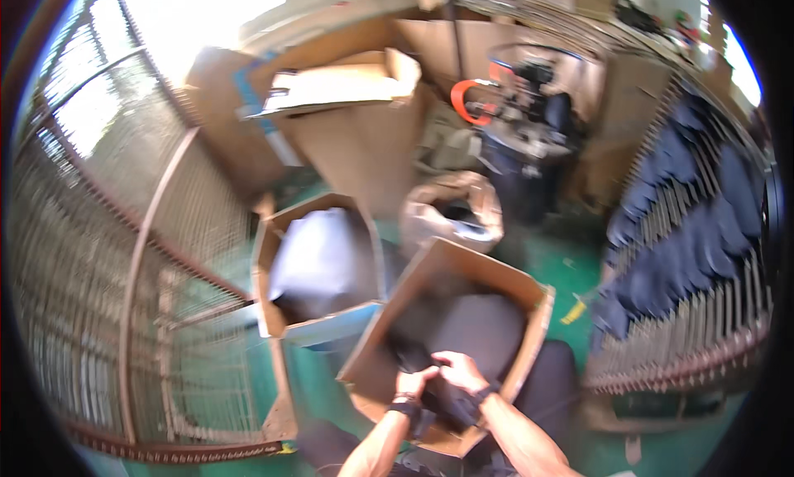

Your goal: The person sprays a black object with a spray gun, then places it on a wire rack. Later, the person sits on the floor and handles similar black objects inside a cardboard box.

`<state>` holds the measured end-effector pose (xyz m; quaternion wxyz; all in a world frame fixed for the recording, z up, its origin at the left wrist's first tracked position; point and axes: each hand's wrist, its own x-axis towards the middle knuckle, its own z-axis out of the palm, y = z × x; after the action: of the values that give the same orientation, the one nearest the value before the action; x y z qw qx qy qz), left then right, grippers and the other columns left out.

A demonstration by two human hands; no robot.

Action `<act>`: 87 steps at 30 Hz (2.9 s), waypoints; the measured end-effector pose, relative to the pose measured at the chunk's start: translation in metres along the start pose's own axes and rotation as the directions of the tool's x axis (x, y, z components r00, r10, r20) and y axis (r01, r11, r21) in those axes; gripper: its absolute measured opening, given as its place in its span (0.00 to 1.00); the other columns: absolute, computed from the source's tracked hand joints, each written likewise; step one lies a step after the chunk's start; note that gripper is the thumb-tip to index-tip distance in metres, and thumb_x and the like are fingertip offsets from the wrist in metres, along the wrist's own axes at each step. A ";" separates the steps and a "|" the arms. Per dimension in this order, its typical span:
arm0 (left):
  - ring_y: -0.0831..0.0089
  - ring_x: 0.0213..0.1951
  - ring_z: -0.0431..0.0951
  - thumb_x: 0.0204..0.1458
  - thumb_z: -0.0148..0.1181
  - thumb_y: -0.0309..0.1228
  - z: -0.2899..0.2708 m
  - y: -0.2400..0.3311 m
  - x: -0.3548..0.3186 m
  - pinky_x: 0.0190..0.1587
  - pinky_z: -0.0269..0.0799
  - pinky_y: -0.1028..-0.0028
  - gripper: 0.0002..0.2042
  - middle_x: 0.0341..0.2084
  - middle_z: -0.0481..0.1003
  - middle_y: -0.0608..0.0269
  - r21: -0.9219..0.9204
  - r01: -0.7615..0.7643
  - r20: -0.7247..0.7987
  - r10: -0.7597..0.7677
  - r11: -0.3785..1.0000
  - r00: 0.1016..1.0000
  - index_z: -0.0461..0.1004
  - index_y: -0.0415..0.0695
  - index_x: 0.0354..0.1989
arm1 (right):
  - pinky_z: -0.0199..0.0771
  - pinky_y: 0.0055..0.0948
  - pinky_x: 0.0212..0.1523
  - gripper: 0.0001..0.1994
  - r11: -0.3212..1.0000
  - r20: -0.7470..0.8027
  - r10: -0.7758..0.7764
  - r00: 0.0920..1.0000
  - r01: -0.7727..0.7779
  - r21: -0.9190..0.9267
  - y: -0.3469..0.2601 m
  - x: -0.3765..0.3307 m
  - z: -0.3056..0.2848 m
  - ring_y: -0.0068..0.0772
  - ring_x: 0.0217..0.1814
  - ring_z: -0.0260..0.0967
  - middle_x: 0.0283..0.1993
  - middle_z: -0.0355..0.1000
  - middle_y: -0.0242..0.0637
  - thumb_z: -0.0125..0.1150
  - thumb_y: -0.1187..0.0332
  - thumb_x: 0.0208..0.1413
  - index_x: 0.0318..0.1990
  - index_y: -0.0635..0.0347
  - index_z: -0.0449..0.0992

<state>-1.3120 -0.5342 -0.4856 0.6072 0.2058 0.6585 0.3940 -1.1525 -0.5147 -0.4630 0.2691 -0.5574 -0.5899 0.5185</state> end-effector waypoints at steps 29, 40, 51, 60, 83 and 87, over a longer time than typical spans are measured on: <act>0.66 0.39 0.79 0.48 0.67 0.39 0.004 -0.054 0.056 0.42 0.76 0.65 0.23 0.45 0.78 0.56 0.352 -0.140 -0.397 0.283 0.925 0.873 0.77 0.39 0.50 | 0.71 0.43 0.60 0.34 0.807 0.142 0.144 0.979 -0.033 -0.590 -0.074 0.013 0.020 0.54 0.58 0.72 0.52 0.77 0.51 0.49 0.37 0.56 0.50 0.60 0.80; 0.63 0.33 0.79 0.60 0.56 0.36 0.002 -0.022 0.038 0.36 0.79 0.62 0.14 0.35 0.79 0.54 0.408 -0.362 -0.071 0.424 0.838 0.903 0.80 0.40 0.45 | 0.78 0.38 0.46 0.24 0.428 0.083 0.267 0.960 -0.041 -0.903 -0.128 0.045 0.074 0.41 0.44 0.80 0.39 0.82 0.44 0.62 0.43 0.50 0.38 0.55 0.85; 0.63 0.46 0.82 0.46 0.65 0.41 0.003 0.003 0.001 0.49 0.77 0.68 0.28 0.41 0.82 0.52 0.317 -0.477 0.075 0.479 0.820 0.874 0.75 0.35 0.53 | 0.71 0.40 0.26 0.32 0.671 0.680 0.170 0.713 0.422 -0.610 -0.093 0.099 0.000 0.39 0.22 0.73 0.20 0.75 0.44 0.64 0.35 0.47 0.26 0.64 0.81; 0.50 0.63 0.68 0.29 0.79 0.49 -0.002 0.047 -0.035 0.63 0.67 0.61 0.60 0.61 0.67 0.39 0.507 0.128 -0.147 -0.061 0.853 0.987 0.51 0.34 0.70 | 0.78 0.31 0.35 0.19 0.856 0.536 0.361 0.763 -0.042 -0.516 -0.100 0.081 -0.004 0.32 0.30 0.78 0.34 0.81 0.44 0.70 0.59 0.45 0.39 0.68 0.84; 0.57 0.61 0.70 0.32 0.71 0.25 0.005 -0.001 0.011 0.62 0.67 0.68 0.55 0.59 0.68 0.40 0.102 0.094 -0.050 -0.089 0.990 0.995 0.42 0.27 0.71 | 0.81 0.34 0.24 0.23 0.645 0.160 0.324 0.933 -0.094 -0.758 -0.092 0.072 0.035 0.42 0.26 0.79 0.26 0.78 0.53 0.68 0.57 0.37 0.29 0.76 0.80; 0.58 0.61 0.70 0.32 0.69 0.23 -0.009 -0.005 0.015 0.61 0.68 0.70 0.55 0.59 0.68 0.40 0.038 0.122 -0.008 -0.122 0.992 0.993 0.40 0.27 0.71 | 0.80 0.42 0.47 0.24 0.561 0.121 0.349 0.929 -0.104 -0.821 -0.094 0.072 0.051 0.54 0.44 0.80 0.39 0.79 0.58 0.69 0.54 0.38 0.36 0.68 0.83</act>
<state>-1.3219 -0.5288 -0.4995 0.6244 0.1758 0.6790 0.3439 -1.2509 -0.4485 -0.4120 -0.1635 -0.6138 -0.7127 0.2977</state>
